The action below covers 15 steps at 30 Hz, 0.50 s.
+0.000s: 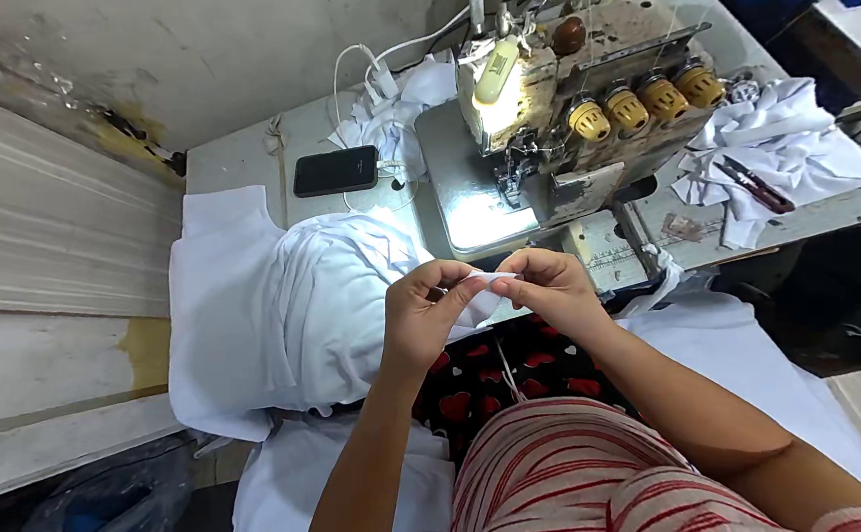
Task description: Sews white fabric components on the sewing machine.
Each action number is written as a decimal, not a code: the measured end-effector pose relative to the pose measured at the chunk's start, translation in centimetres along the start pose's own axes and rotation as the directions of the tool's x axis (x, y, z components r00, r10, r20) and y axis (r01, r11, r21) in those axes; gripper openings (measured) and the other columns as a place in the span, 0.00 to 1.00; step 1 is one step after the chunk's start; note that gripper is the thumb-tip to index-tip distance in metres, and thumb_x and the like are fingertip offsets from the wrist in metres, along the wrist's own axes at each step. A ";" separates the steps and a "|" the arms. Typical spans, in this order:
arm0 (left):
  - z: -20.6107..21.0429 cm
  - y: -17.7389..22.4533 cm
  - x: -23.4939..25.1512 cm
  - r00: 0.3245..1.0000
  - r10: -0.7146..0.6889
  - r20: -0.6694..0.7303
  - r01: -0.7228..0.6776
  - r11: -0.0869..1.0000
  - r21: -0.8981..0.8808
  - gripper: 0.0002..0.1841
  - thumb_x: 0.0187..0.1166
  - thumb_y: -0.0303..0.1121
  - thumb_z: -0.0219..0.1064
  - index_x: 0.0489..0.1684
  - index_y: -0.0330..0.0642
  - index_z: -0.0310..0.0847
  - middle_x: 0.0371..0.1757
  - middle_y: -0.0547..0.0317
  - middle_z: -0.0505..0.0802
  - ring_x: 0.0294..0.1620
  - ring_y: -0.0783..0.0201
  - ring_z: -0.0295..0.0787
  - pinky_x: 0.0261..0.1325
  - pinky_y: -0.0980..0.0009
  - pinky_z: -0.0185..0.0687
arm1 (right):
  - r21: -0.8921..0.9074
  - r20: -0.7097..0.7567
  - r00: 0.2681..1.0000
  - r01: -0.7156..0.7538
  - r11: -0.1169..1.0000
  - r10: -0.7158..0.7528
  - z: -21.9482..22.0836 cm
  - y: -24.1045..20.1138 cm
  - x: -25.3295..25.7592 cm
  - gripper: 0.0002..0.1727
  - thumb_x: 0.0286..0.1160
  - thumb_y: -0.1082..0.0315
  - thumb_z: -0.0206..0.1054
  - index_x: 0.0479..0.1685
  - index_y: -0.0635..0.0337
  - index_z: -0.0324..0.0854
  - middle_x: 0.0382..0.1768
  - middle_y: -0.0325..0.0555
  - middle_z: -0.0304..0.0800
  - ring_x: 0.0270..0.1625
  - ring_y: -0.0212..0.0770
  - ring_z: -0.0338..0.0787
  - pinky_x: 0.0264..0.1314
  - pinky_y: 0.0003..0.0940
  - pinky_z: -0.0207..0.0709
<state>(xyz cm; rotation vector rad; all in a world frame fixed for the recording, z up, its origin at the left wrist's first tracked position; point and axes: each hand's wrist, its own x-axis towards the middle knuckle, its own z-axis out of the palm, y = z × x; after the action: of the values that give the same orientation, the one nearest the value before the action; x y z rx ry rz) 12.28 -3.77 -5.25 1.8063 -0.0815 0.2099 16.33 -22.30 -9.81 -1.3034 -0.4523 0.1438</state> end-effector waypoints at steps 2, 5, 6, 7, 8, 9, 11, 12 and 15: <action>0.0 -0.1 0.1 1.000 -0.028 0.006 0.028 0.998 -0.056 0.05 0.68 0.23 0.78 0.37 0.41 0.90 0.32 0.70 0.93 0.31 0.81 0.87 0.37 0.84 0.85 | -0.015 -0.008 1.000 0.012 1.000 -0.013 0.0 -0.1 0.0 0.01 0.71 0.73 0.74 0.35 0.58 0.90 0.26 0.28 0.88 0.25 0.18 0.81 0.29 0.12 0.77; -0.1 -0.3 0.3 0.997 -0.075 0.013 0.076 0.989 -0.125 0.08 0.64 0.20 0.79 0.34 0.42 0.89 0.30 0.70 0.93 0.30 0.80 0.87 0.36 0.83 0.85 | -0.014 0.005 1.000 0.009 1.000 -0.009 -0.2 -0.2 0.0 0.03 0.72 0.74 0.73 0.38 0.59 0.91 0.28 0.29 0.91 0.26 0.18 0.83 0.30 0.13 0.79; -0.2 -0.4 0.3 0.997 -0.077 0.013 0.078 0.989 -0.122 0.07 0.65 0.21 0.79 0.34 0.43 0.89 0.31 0.70 0.93 0.30 0.80 0.87 0.35 0.83 0.84 | -0.016 0.008 1.000 0.007 1.000 -0.007 -0.2 -0.1 0.0 0.03 0.72 0.74 0.73 0.39 0.59 0.92 0.29 0.29 0.91 0.26 0.18 0.84 0.31 0.13 0.79; -0.2 -0.6 0.3 0.998 -0.068 0.009 0.069 0.992 -0.104 0.06 0.67 0.22 0.78 0.35 0.42 0.90 0.32 0.70 0.93 0.30 0.81 0.85 0.34 0.84 0.81 | -0.018 0.009 1.000 0.007 1.000 -0.006 -0.3 0.0 0.0 0.04 0.72 0.74 0.73 0.40 0.59 0.92 0.29 0.29 0.92 0.26 0.18 0.84 0.31 0.13 0.80; -0.3 -0.8 0.3 0.999 -0.052 0.002 0.052 0.996 -0.070 0.03 0.70 0.24 0.77 0.36 0.42 0.91 0.32 0.70 0.93 0.29 0.82 0.83 0.33 0.85 0.78 | -0.018 0.008 1.000 0.004 1.000 -0.004 -0.4 0.1 0.0 0.04 0.72 0.74 0.73 0.41 0.59 0.92 0.29 0.29 0.92 0.26 0.18 0.84 0.31 0.13 0.80; -0.4 -0.9 0.2 0.999 -0.035 -0.008 0.035 0.999 -0.038 0.02 0.72 0.25 0.75 0.37 0.41 0.92 0.32 0.69 0.93 0.28 0.82 0.82 0.33 0.85 0.76 | -0.016 0.010 1.000 0.000 1.000 0.000 -0.4 0.1 0.0 0.05 0.72 0.74 0.74 0.42 0.59 0.92 0.29 0.29 0.93 0.26 0.18 0.85 0.30 0.13 0.80; -0.6 -0.7 -0.1 1.000 -0.008 -0.026 0.008 1.000 0.010 0.03 0.75 0.27 0.74 0.39 0.39 0.91 0.31 0.70 0.92 0.27 0.83 0.81 0.32 0.86 0.77 | -0.007 0.021 1.000 0.001 1.000 -0.001 -0.2 0.0 0.0 0.06 0.72 0.73 0.74 0.44 0.60 0.91 0.29 0.29 0.93 0.26 0.18 0.85 0.30 0.14 0.81; -0.7 -0.4 -0.2 0.999 0.008 -0.035 -0.007 1.000 0.022 0.03 0.76 0.28 0.72 0.40 0.40 0.91 0.31 0.71 0.91 0.26 0.84 0.80 0.31 0.87 0.76 | -0.001 0.035 0.999 0.016 1.000 -0.016 0.0 -0.3 0.0 0.05 0.73 0.72 0.74 0.43 0.60 0.91 0.29 0.28 0.93 0.27 0.18 0.86 0.30 0.13 0.81; -0.5 0.9 0.2 0.981 0.178 -0.071 -0.174 0.983 0.061 0.04 0.80 0.28 0.69 0.42 0.40 0.89 0.34 0.71 0.92 0.30 0.84 0.85 0.34 0.87 0.82 | 0.040 0.080 0.991 0.105 0.994 -0.108 0.5 -1.5 0.2 0.04 0.78 0.69 0.72 0.45 0.57 0.90 0.34 0.26 0.94 0.30 0.16 0.87 0.34 0.12 0.82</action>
<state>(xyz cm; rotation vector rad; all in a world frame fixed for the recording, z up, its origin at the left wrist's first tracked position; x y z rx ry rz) 12.27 -3.48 -4.23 1.8436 -0.1838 0.4103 16.07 -22.19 -8.19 -1.2382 -0.5859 0.1164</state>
